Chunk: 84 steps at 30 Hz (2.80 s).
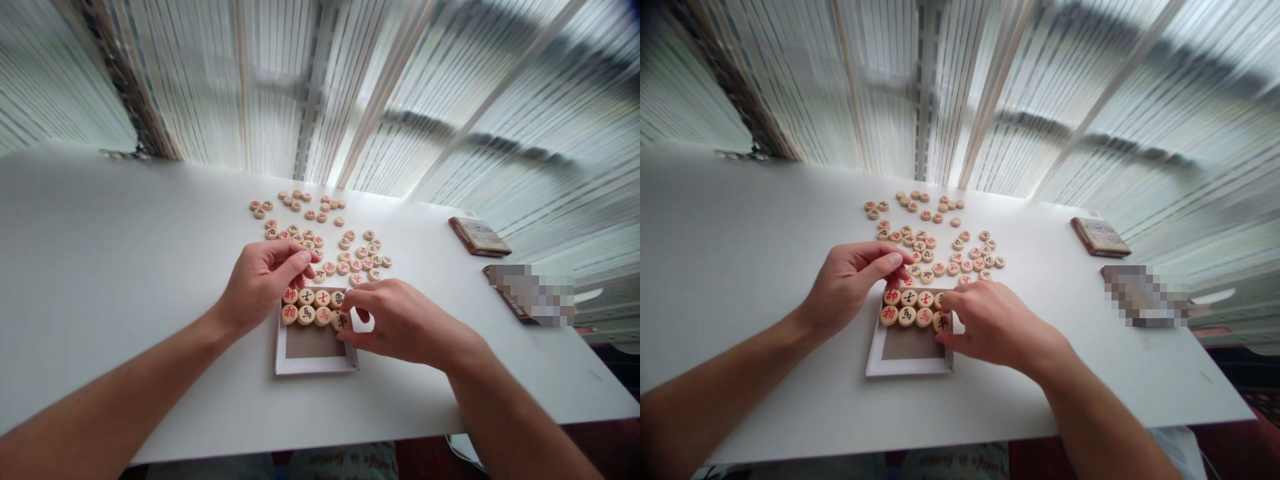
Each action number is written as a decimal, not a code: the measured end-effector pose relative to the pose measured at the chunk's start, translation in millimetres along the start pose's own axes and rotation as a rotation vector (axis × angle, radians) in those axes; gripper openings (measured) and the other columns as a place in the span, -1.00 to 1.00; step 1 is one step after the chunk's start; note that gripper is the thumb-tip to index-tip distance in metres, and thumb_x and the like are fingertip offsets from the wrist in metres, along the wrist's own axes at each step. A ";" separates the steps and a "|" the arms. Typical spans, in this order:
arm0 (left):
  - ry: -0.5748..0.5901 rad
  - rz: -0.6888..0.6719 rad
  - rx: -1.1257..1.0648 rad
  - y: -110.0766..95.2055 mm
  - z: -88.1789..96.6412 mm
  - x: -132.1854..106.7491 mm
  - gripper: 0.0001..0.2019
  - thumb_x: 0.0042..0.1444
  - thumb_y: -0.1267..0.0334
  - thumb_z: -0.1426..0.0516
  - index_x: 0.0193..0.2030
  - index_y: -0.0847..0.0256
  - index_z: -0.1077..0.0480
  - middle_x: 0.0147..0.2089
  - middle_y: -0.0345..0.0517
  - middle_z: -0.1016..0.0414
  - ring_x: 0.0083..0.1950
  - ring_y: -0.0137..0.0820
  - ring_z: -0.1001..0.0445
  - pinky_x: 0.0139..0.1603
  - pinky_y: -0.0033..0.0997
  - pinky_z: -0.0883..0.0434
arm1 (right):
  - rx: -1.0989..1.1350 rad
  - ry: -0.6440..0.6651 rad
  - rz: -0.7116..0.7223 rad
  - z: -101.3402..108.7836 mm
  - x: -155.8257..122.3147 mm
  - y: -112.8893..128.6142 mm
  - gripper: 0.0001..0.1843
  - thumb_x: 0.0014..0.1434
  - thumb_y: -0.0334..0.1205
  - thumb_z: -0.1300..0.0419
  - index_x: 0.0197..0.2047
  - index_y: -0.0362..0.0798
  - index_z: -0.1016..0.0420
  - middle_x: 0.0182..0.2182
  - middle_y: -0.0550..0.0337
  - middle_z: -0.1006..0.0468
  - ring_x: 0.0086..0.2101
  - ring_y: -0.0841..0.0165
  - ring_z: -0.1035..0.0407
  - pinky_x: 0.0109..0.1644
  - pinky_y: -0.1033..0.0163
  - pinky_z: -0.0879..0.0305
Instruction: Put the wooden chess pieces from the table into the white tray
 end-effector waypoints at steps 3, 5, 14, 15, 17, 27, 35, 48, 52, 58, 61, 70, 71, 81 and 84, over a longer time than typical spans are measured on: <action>-0.005 0.002 0.001 1.1 0.0 0.1 -0.82 0.25 0.27 -0.28 -0.33 0.29 -0.66 -0.43 -0.13 -0.65 -0.44 -0.46 -0.52 -0.40 -0.51 -0.48 | -0.008 -0.003 0.002 -1.1 0.6 -0.3 -0.87 0.29 -0.21 -0.43 -0.23 -0.08 -0.64 -0.37 0.14 -0.63 -0.42 0.34 -0.36 -0.30 0.24 -0.11; -0.005 0.000 0.002 1.7 -0.1 0.5 -0.82 0.25 0.27 -0.28 -0.32 0.29 -0.67 -0.43 -0.13 -0.65 -0.44 -0.46 -0.53 -0.39 -0.51 -0.49 | -0.013 -0.008 0.010 -2.2 1.0 -0.2 -0.87 0.32 -0.21 -0.41 -0.24 -0.08 -0.64 -0.38 0.14 -0.63 -0.42 0.34 -0.36 -0.30 0.24 -0.10; -0.002 -0.009 0.012 1.4 1.4 1.6 -0.83 0.27 0.27 -0.28 -0.27 0.29 -0.69 -0.43 -0.14 -0.66 -0.43 -0.45 -0.52 -0.40 -0.49 -0.48 | -0.040 -0.044 0.021 -4.5 0.5 0.8 -0.78 0.33 -0.20 -0.40 -0.34 -0.08 -0.55 -0.41 0.16 -0.60 -0.46 0.38 -0.29 -0.34 0.22 -0.02; -0.002 -0.009 0.011 1.2 1.5 1.4 -0.83 0.26 0.27 -0.28 -0.28 0.29 -0.69 -0.43 -0.14 -0.66 -0.43 -0.45 -0.53 -0.39 -0.49 -0.49 | -0.042 -0.044 0.018 -4.4 0.7 0.8 -0.78 0.34 -0.20 -0.39 -0.34 -0.08 -0.55 -0.41 0.16 -0.60 -0.46 0.38 -0.30 -0.34 0.22 -0.02; -0.002 -0.009 0.009 0.6 1.5 0.9 -0.83 0.26 0.27 -0.28 -0.28 0.29 -0.69 -0.43 -0.14 -0.66 -0.43 -0.45 -0.53 -0.39 -0.49 -0.49 | -0.047 -0.046 0.012 -4.0 1.3 0.9 -0.78 0.34 -0.20 -0.39 -0.34 -0.08 -0.56 -0.41 0.16 -0.61 -0.46 0.38 -0.31 -0.34 0.22 -0.02; -0.013 -0.004 0.023 1.5 2.6 1.4 -0.83 0.27 0.27 -0.29 -0.26 0.27 -0.72 -0.41 -0.12 -0.67 -0.43 -0.44 -0.53 -0.39 -0.46 -0.48 | 0.018 -0.104 0.024 2.7 -1.3 -3.8 -0.81 0.30 -0.20 -0.43 -0.32 -0.08 -0.60 -0.46 0.19 -0.58 -0.45 0.37 -0.35 -0.30 0.25 -0.13; -0.029 -0.006 0.040 2.5 5.5 2.1 -0.82 0.26 0.25 -0.29 -0.25 0.27 -0.72 -0.40 -0.10 -0.67 -0.42 -0.42 -0.52 -0.36 -0.43 -0.47 | 0.189 -0.073 0.071 10.3 -2.9 -9.6 -0.85 0.20 -0.34 -0.46 -0.36 -0.08 -0.61 -0.49 0.29 -0.57 -0.50 0.46 -0.32 -0.33 0.32 -0.16; -0.036 0.020 0.043 3.0 4.8 1.9 -0.82 0.23 0.22 -0.30 -0.27 0.27 -0.71 -0.41 -0.07 -0.67 -0.43 -0.39 -0.52 -0.39 -0.42 -0.46 | 0.159 -0.059 0.054 6.5 1.1 -5.9 -0.95 0.25 -0.37 -0.44 -0.23 -0.05 -0.76 -0.46 0.22 -0.62 -0.48 0.40 -0.41 -0.29 0.28 -0.25; -0.031 0.015 0.038 2.9 5.0 1.8 -0.82 0.24 0.22 -0.29 -0.27 0.27 -0.71 -0.41 -0.08 -0.67 -0.44 -0.40 -0.51 -0.40 -0.43 -0.46 | 0.143 -0.077 0.051 5.1 1.3 -5.0 -0.94 0.27 -0.35 -0.44 -0.27 -0.05 -0.75 -0.46 0.20 -0.63 -0.48 0.40 -0.40 -0.29 0.28 -0.25; -0.030 0.011 0.043 2.4 5.3 1.9 -0.81 0.25 0.21 -0.30 -0.27 0.28 -0.71 -0.41 -0.07 -0.67 -0.43 -0.40 -0.52 -0.37 -0.41 -0.47 | 0.153 -0.101 0.067 6.0 0.0 -5.9 -0.96 0.27 -0.34 -0.45 -0.26 -0.06 -0.74 -0.47 0.22 -0.62 -0.48 0.41 -0.42 -0.29 0.30 -0.24; -0.037 0.010 0.053 2.2 6.3 2.5 -0.81 0.24 0.21 -0.30 -0.28 0.28 -0.70 -0.42 -0.07 -0.67 -0.44 -0.40 -0.51 -0.37 -0.41 -0.47 | 0.188 -0.164 0.106 11.6 -2.3 -9.2 -0.97 0.26 -0.32 -0.46 -0.24 -0.09 -0.73 -0.51 0.26 -0.59 -0.51 0.44 -0.39 -0.32 0.32 -0.22; -0.147 -0.033 0.022 7.9 31.8 15.2 -0.83 0.26 0.21 -0.31 -0.24 0.26 -0.69 -0.34 -0.05 -0.70 -0.40 -0.38 -0.55 -0.34 -0.38 -0.48 | 0.212 -0.740 -0.113 35.7 -7.1 -71.0 -0.66 0.35 -0.11 -0.32 -0.44 -0.07 -0.59 -0.63 0.27 -0.46 -0.58 0.45 -0.21 -0.42 0.28 -0.13; -0.162 -0.038 0.027 8.6 35.3 16.8 -0.83 0.26 0.20 -0.31 -0.22 0.26 -0.69 -0.33 -0.04 -0.70 -0.39 -0.37 -0.56 -0.33 -0.38 -0.49 | 0.232 -0.783 -0.175 35.5 -6.6 -81.6 -0.66 0.34 -0.09 -0.32 -0.44 -0.07 -0.60 -0.63 0.27 -0.46 -0.58 0.44 -0.21 -0.42 0.27 -0.13; -0.224 -0.059 0.056 8.3 48.0 24.4 -0.81 0.24 0.19 -0.30 -0.26 0.27 -0.67 -0.40 -0.12 -0.65 -0.41 -0.39 -0.55 -0.35 -0.42 -0.51 | 0.362 -0.690 -0.200 13.3 13.3 -110.9 -0.67 0.27 -0.07 -0.29 -0.41 -0.11 -0.66 -0.61 0.25 -0.50 -0.56 0.43 -0.27 -0.44 0.30 -0.15; -0.230 -0.058 0.074 7.9 48.9 24.9 -0.81 0.25 0.18 -0.29 -0.25 0.26 -0.67 -0.40 -0.11 -0.65 -0.38 -0.38 -0.57 -0.34 -0.43 -0.52 | 0.368 -0.694 -0.184 11.9 13.5 -108.5 -0.68 0.29 -0.09 -0.29 -0.40 -0.12 -0.65 -0.60 0.25 -0.49 -0.55 0.43 -0.26 -0.43 0.29 -0.14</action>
Point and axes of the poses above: each hand's wrist, its own x-axis towards the middle knuckle, its own z-axis out of the back of the hand, y = z × x, the point moved 6 cm from there along x, towards the middle knuckle
